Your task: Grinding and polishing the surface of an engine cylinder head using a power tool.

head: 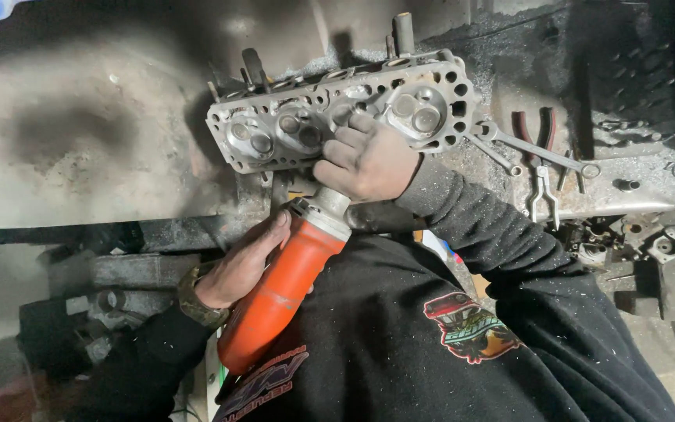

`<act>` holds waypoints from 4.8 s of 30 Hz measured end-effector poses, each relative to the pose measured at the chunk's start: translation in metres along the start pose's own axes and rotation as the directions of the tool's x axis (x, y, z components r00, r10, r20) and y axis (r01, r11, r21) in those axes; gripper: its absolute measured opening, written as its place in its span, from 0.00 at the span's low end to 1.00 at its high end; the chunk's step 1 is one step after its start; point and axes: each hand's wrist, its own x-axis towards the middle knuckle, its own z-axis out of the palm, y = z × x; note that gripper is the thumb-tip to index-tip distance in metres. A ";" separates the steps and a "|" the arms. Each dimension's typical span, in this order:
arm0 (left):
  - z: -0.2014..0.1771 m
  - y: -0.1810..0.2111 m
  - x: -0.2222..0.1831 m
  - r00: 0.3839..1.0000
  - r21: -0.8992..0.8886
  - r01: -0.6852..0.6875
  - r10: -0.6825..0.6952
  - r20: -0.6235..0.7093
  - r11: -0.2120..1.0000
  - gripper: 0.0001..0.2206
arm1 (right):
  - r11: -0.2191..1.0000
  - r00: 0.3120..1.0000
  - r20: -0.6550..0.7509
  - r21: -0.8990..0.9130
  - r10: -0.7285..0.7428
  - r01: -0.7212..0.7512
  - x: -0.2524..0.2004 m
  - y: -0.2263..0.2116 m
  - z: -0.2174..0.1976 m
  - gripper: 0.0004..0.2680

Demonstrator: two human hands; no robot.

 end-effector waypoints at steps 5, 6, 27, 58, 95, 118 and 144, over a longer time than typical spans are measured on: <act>-0.006 -0.008 0.009 0.998 0.009 -0.059 0.059 0.027 0.998 0.25 | 1.000 1.000 0.010 -0.014 0.001 -0.001 -0.004 0.003 -0.005 0.08; -0.010 -0.013 0.011 0.993 0.026 -0.103 0.101 0.054 0.994 0.25 | 1.000 1.000 0.017 -0.015 0.004 -0.004 -0.006 0.003 -0.006 0.08; 0.020 0.042 0.013 0.996 0.001 0.086 -0.086 0.010 0.996 0.27 | 0.996 0.996 0.031 0.015 0.086 -0.087 -0.022 0.020 -0.002 0.09; 0.021 0.059 0.006 0.983 -0.034 0.179 -0.177 0.040 0.983 0.33 | 0.990 0.992 -0.024 0.073 0.122 -0.120 -0.018 0.022 -0.003 0.12; 0.029 0.024 0.022 0.993 0.114 0.023 -0.036 0.114 0.993 0.31 | 0.997 0.996 0.034 0.003 0.080 -0.080 -0.034 0.022 -0.020 0.09; 0.051 0.039 0.011 1.000 -0.037 0.017 -0.016 0.018 0.999 0.28 | 0.995 0.996 -0.001 0.055 0.084 -0.084 -0.028 0.025 -0.016 0.13; 0.043 0.065 0.009 0.994 0.145 0.106 -0.102 -0.032 0.984 0.30 | 0.993 0.992 -0.039 -0.004 0.120 -0.121 -0.026 0.022 -0.014 0.12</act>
